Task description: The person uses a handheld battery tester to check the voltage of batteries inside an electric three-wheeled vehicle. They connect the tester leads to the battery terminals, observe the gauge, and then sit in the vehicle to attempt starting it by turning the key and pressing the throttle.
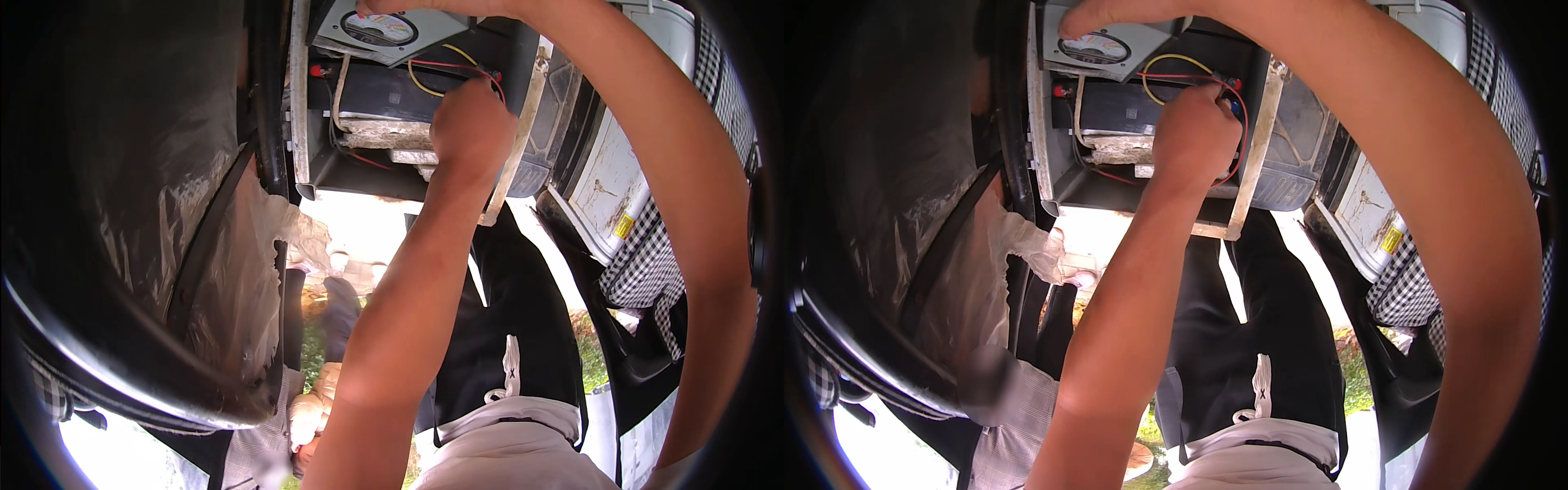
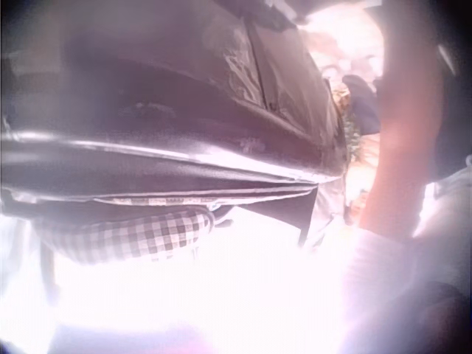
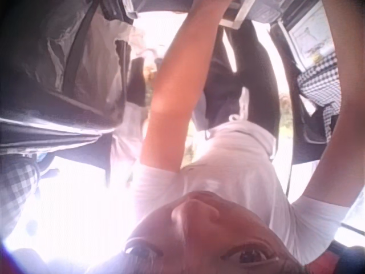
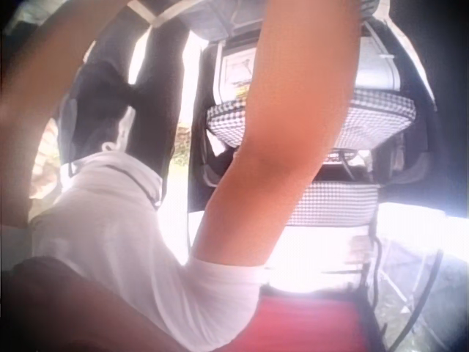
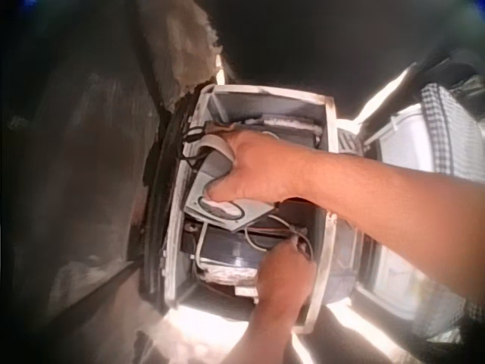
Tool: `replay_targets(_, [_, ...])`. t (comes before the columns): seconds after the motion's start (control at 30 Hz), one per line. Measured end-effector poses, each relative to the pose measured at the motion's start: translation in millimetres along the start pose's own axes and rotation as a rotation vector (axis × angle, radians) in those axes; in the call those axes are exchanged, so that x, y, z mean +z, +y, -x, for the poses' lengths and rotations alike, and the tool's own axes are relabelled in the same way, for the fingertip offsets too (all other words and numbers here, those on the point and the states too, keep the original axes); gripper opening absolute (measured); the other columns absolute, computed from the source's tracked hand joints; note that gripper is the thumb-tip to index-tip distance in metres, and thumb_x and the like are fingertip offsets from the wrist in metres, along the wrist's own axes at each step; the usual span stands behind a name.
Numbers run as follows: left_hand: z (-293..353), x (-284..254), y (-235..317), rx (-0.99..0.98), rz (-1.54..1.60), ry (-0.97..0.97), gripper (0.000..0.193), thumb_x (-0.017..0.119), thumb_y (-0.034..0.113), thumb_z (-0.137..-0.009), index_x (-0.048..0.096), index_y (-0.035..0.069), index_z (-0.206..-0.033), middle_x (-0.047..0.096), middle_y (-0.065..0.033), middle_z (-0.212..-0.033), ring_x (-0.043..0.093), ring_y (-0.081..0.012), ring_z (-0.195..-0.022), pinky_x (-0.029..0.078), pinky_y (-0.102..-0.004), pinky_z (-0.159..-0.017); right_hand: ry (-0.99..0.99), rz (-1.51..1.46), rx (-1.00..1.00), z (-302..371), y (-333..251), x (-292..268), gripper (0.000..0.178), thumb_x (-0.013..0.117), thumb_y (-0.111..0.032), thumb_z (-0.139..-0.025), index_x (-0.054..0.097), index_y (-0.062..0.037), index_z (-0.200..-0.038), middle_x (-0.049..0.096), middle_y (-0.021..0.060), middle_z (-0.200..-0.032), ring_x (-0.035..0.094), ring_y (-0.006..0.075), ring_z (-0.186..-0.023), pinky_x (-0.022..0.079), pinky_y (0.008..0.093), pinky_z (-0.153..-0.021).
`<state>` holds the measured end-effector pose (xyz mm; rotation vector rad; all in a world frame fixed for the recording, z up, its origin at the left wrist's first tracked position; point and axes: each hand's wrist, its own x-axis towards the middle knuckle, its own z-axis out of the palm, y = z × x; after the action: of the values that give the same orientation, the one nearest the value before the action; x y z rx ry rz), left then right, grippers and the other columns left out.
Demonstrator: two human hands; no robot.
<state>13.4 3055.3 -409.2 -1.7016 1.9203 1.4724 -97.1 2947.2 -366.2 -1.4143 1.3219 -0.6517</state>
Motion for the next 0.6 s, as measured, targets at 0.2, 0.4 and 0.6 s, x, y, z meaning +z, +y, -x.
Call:
replay_targets(0.2, [-2.9,2.9,-3.0,0.033,0.009,0.005,0.022,0.051,0.015,-0.093,0.068,0.003,-0.100,0.069,-0.0246,-0.098,0.065,-0.0438,-0.095,0.052,-0.0497,-0.084,0.079,0.056,0.000,1.4,2.9,4.6,0.066,0.078,-0.023,-0.072,0.058,0.0007,-0.130,0.070,0.0195,-0.110,0.066,0.0287,-0.102,0.051,0.0343,-0.093])
replay_targets(0.4, [-7.2,-3.7,-1.4,0.033,-0.043,-0.041,0.025,0.055,0.016,-0.090,0.067,0.004,-0.108,0.070,-0.0223,-0.104,0.067,-0.0414,-0.099,0.054,-0.0483,-0.086,0.105,0.064,0.043,10.9,-3.9,11.9,0.068,0.081,-0.025,-0.072,0.057,0.0008,-0.130,0.070,0.0216,-0.111,0.067,0.0292,-0.102,0.052,0.0343,-0.093])
replay_targets(0.6, [6.7,-28.2,-10.9,0.057,0.072,-0.034,0.032,0.052,0.022,-0.096,0.066,0.005,-0.119,0.070,-0.0219,-0.112,0.066,-0.0391,-0.106,0.052,-0.0476,-0.092,0.280,0.171,0.087,26.1,-14.9,-5.6,0.066,0.081,-0.024,-0.075,0.056,-0.0041,-0.133,0.071,0.0181,-0.108,0.067,0.0277,-0.099,0.052,0.0337,-0.092])
